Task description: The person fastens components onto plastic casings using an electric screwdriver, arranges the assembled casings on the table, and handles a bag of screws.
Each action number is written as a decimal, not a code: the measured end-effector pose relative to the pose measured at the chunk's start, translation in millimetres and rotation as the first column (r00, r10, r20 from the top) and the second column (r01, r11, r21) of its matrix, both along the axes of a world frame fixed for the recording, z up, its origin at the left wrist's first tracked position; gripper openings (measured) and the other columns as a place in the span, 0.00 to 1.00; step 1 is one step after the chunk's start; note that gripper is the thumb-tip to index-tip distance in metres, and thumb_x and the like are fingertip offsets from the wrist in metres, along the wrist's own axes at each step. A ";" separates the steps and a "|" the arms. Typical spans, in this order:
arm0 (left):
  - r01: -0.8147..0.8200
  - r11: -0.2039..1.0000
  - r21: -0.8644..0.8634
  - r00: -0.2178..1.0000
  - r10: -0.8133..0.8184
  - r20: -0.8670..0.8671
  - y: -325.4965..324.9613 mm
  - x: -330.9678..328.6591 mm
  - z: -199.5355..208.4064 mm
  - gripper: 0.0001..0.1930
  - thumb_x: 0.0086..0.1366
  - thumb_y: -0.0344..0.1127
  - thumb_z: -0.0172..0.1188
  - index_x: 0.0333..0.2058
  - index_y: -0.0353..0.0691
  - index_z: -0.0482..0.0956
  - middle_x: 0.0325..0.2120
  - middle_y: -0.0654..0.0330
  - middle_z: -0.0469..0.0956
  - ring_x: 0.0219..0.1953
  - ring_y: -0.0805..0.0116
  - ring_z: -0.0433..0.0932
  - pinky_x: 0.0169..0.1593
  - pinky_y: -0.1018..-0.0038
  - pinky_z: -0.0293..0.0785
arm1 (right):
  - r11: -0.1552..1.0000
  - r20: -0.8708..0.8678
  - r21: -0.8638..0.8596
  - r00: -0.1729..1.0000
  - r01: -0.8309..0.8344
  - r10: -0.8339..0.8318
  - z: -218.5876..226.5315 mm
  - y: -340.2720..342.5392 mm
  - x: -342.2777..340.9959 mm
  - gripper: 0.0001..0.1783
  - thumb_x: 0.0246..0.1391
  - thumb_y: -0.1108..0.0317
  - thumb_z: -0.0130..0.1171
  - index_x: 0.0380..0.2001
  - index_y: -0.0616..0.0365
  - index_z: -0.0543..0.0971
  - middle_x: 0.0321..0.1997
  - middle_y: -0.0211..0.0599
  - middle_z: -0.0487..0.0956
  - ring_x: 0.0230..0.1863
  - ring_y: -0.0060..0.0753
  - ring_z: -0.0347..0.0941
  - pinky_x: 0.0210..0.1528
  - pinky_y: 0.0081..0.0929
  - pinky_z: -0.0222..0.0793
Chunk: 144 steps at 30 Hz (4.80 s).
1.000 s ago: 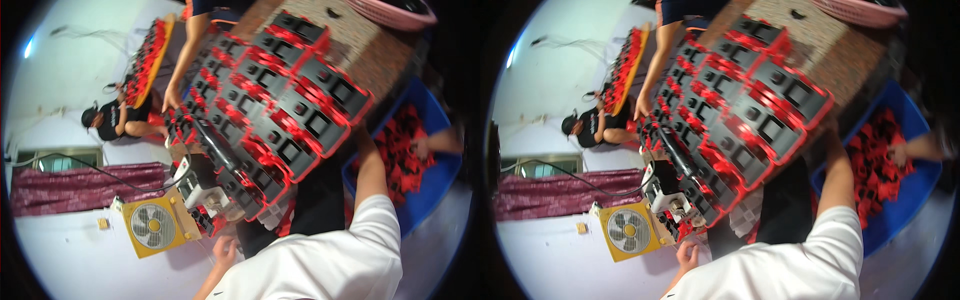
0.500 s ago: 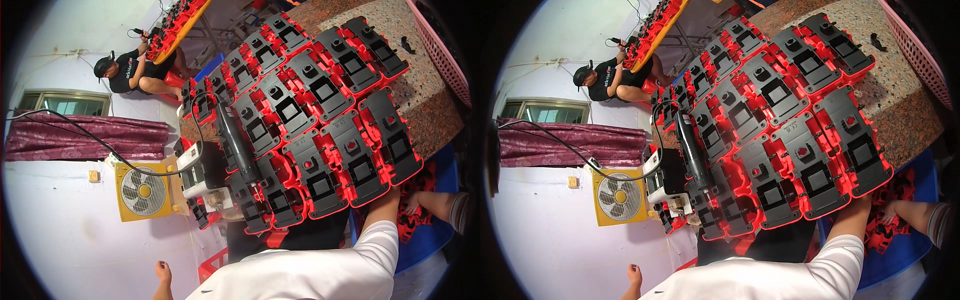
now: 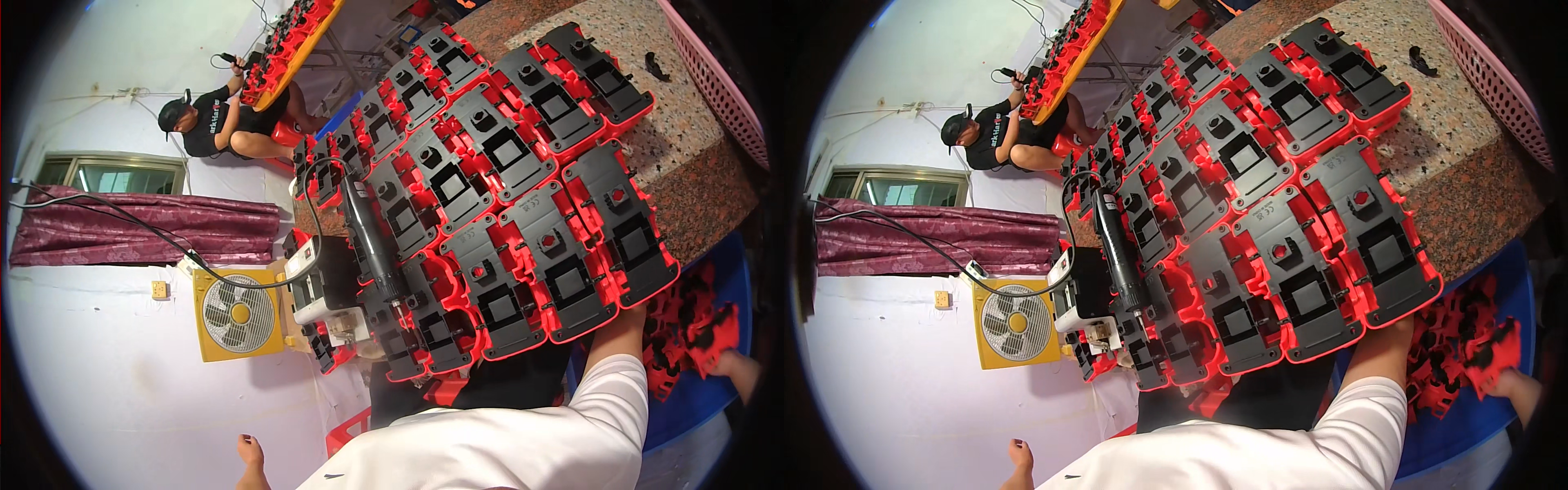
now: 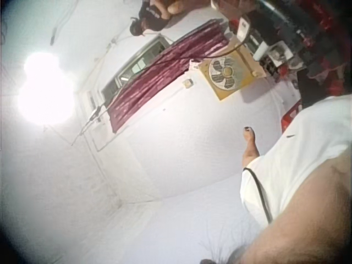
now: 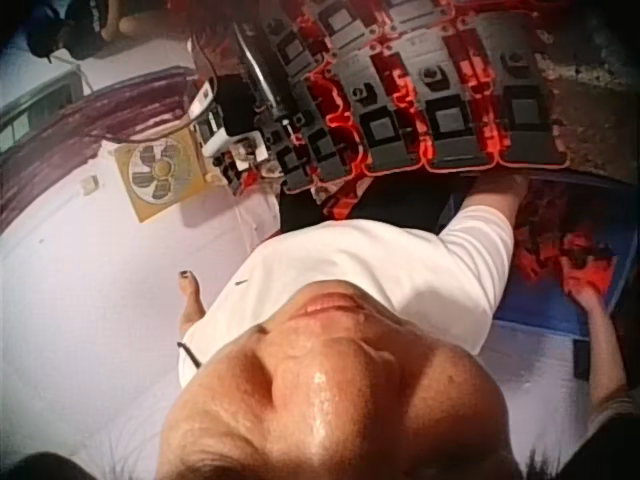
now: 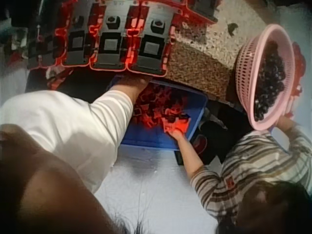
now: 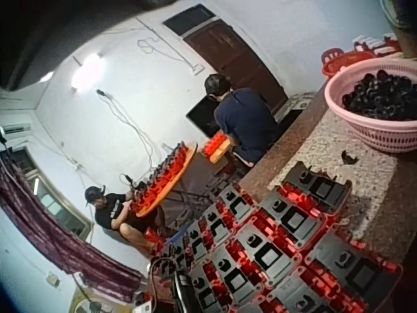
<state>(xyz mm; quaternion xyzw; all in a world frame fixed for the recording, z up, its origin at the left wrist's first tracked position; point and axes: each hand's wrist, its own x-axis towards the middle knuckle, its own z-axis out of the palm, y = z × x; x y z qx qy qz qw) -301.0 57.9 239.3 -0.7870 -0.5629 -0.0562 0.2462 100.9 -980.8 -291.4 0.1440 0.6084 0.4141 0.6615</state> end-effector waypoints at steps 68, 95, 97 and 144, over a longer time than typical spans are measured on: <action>0.971 0.153 -0.183 0.236 -0.504 0.831 -27.4 236.0 -21.2 0.05 0.66 0.25 0.48 0.39 0.32 0.72 0.32 0.59 0.72 0.35 0.72 0.72 0.42 0.78 0.68 | -0.582 0.008 -0.712 0.833 0.393 0.553 106.2 377.7 94.1 0.14 0.49 0.62 0.56 0.26 0.64 0.80 0.27 0.53 0.78 0.32 0.51 0.77 0.35 0.40 0.70; -0.114 -0.889 0.444 0.992 -0.129 -0.003 -307.8 306.4 -179.0 0.43 0.62 0.69 0.40 0.65 0.41 0.52 0.64 0.46 0.54 0.62 0.44 0.60 0.62 0.50 0.58 | 0.571 0.088 -0.088 -0.564 0.816 0.821 596.5 495.3 -114.8 0.09 0.54 0.70 0.52 0.35 0.66 0.72 0.34 0.43 0.70 0.34 0.34 0.68 0.35 0.28 0.66; 0.015 -0.759 0.651 0.948 -0.196 -0.251 -307.2 301.4 -176.8 0.45 0.60 0.71 0.41 0.64 0.38 0.54 0.62 0.48 0.57 0.60 0.47 0.63 0.62 0.53 0.59 | 0.595 0.082 -0.071 -0.590 0.800 0.803 601.0 516.6 -103.5 0.09 0.54 0.70 0.52 0.33 0.66 0.71 0.33 0.42 0.68 0.33 0.33 0.65 0.34 0.27 0.64; 0.888 -0.354 0.293 0.356 0.933 0.049 -211.4 291.8 -129.0 0.26 0.63 0.54 0.52 0.49 0.39 0.70 0.44 0.54 0.75 0.48 0.60 0.75 0.54 0.60 0.71 | 0.623 -0.060 0.023 -0.621 0.782 0.781 681.4 668.3 -27.8 0.15 0.63 0.59 0.49 0.36 0.61 0.75 0.27 0.33 0.77 0.28 0.21 0.74 0.34 0.19 0.69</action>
